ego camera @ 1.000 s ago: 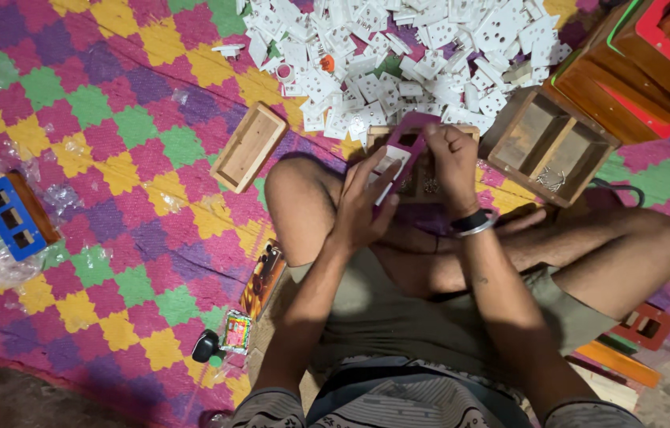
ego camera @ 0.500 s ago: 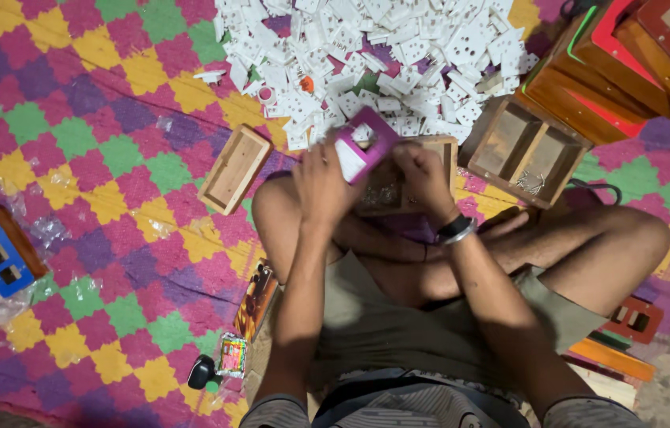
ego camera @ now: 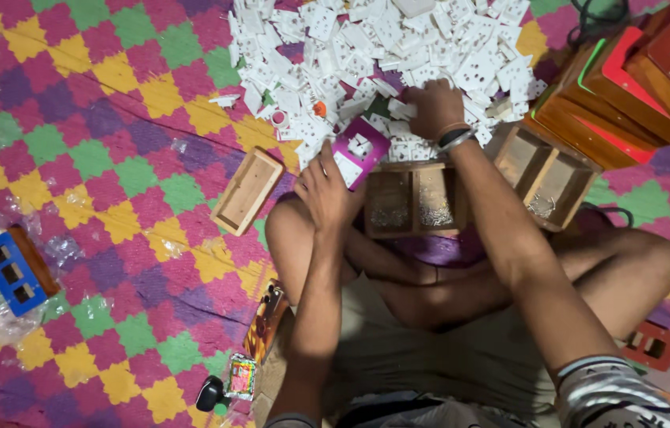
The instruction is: The person sits on a colorful mat and assembles electrical socket components into plastic frames. They insert white socket modules into pink and orange frames and secure them with small metal fasteners from a wooden box. The person handles the components one at a time, placing finished units aside.
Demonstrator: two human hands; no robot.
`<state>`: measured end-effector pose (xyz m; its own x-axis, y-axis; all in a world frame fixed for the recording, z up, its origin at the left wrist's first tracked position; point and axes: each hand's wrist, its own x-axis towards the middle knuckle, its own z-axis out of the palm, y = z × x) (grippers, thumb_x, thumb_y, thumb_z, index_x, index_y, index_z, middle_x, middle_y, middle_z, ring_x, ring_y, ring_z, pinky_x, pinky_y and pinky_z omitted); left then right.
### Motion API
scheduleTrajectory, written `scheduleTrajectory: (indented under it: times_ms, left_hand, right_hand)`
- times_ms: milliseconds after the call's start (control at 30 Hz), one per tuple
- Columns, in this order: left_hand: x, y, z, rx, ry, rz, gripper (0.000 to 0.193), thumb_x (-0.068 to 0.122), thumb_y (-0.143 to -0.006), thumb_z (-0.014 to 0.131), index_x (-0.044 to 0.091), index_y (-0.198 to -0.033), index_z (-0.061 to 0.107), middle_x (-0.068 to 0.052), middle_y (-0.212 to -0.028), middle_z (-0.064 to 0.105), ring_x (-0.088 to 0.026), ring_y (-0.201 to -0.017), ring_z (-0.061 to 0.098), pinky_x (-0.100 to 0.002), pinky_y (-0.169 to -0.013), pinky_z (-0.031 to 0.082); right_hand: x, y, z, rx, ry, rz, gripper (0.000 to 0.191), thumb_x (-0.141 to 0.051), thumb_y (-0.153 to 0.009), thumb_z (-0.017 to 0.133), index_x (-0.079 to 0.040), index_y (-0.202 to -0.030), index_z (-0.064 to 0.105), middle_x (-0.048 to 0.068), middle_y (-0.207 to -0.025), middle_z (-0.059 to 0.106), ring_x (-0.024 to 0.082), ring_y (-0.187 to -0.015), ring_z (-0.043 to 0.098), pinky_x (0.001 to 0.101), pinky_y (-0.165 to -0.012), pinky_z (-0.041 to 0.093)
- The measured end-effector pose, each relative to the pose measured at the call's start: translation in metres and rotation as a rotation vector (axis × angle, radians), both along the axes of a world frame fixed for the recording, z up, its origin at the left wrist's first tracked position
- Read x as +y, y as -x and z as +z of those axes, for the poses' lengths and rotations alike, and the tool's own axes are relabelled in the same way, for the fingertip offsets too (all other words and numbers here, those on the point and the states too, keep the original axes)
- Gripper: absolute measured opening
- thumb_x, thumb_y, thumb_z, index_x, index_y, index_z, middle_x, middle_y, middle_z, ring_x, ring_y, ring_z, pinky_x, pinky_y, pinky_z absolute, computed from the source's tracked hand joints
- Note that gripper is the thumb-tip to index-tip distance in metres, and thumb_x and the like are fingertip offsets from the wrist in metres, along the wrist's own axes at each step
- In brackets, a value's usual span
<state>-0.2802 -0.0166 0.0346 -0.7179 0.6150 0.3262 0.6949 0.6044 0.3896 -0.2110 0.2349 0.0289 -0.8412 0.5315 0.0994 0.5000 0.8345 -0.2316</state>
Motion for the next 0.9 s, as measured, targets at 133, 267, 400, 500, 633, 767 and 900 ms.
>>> scheduleTrajectory:
  times_ms: [133, 267, 400, 500, 633, 767, 900]
  left_hand:
    - [-0.009, -0.002, 0.005, 0.045, 0.040, 0.026, 0.099, 0.047, -0.071, 0.086, 0.009, -0.150, 0.043, -0.012, -0.116, 0.055, -0.033, -0.108, 0.054, -0.053, -0.089, 0.039]
    - [-0.009, -0.008, 0.007, 0.060, 0.064, 0.041, 0.102, 0.051, -0.069, 0.085, 0.008, -0.152, 0.043, -0.012, -0.118, 0.055, -0.031, -0.107, 0.054, -0.051, -0.087, 0.039]
    - [-0.003, -0.031, 0.008, 0.085, 0.111, -0.002, 0.104, 0.047, -0.067, 0.085, 0.009, -0.153, 0.040, -0.010, -0.128, 0.055, -0.028, -0.112, 0.053, -0.052, -0.089, 0.039]
    - [-0.002, -0.052, 0.010, 0.025, 0.147, -0.074, 0.109, 0.046, -0.066, 0.087, 0.009, -0.155, 0.037, -0.008, -0.127, 0.055, -0.028, -0.115, 0.053, -0.053, -0.091, 0.038]
    - [-0.005, -0.073, 0.016, 0.059, 0.164, -0.162, 0.112, 0.041, -0.060, 0.088, 0.008, -0.154, 0.037, -0.008, -0.128, 0.055, -0.027, -0.116, 0.053, -0.051, -0.091, 0.038]
    - [-0.013, -0.083, 0.021, 0.153, 0.041, -0.200, 0.102, 0.042, -0.065, 0.089, 0.010, -0.149, 0.043, -0.007, -0.130, 0.056, -0.026, -0.112, 0.053, -0.051, -0.094, 0.038]
    - [-0.018, -0.086, 0.024, 0.096, 0.081, -0.227, 0.100, 0.041, -0.061, 0.089, 0.010, -0.146, 0.047, -0.006, -0.125, 0.058, -0.025, -0.109, 0.055, -0.048, -0.089, 0.039]
  right_hand:
    - [-0.003, -0.016, 0.003, 0.348, 0.384, -0.130, 0.036, -0.004, -0.080, 0.078, -0.009, -0.115, 0.072, 0.012, -0.108, 0.074, 0.031, -0.097, 0.071, 0.0453, -0.083, 0.060]
    - [-0.039, -0.062, 0.028, 0.895, 1.539, -0.394, 0.034, 0.010, -0.093, 0.061, -0.002, -0.124, 0.070, 0.018, -0.115, 0.072, 0.022, -0.091, 0.073, 0.0293, -0.080, 0.064]
    - [-0.094, -0.103, 0.046, 0.998, 1.593, -0.482, 0.029, 0.007, -0.091, 0.063, 0.000, -0.119, 0.067, 0.014, -0.114, 0.074, 0.019, -0.092, 0.078, 0.0288, -0.076, 0.061]
    - [-0.121, -0.117, 0.042, 0.938, 1.328, -0.400, 0.024, 0.004, -0.098, 0.071, 0.003, -0.122, 0.071, 0.010, -0.096, 0.071, 0.012, -0.079, 0.069, 0.0283, -0.071, 0.064]
    - [-0.138, -0.124, 0.024, 0.885, 1.248, -0.405, 0.019, -0.002, -0.094, 0.074, 0.002, -0.113, 0.071, 0.005, -0.093, 0.075, 0.008, -0.076, 0.070, 0.0233, -0.067, 0.060]
    - [-0.147, -0.129, 0.015, 0.841, 1.049, -0.413, 0.017, -0.004, -0.096, 0.078, 0.003, -0.110, 0.072, 0.004, -0.087, 0.074, 0.007, -0.069, 0.066, 0.0211, -0.062, 0.053]
    - [-0.148, -0.136, 0.028, 0.807, 0.996, -0.382, 0.020, -0.008, -0.093, 0.081, 0.000, -0.102, 0.066, 0.001, -0.080, 0.069, 0.007, -0.066, 0.065, 0.0207, -0.059, 0.053]
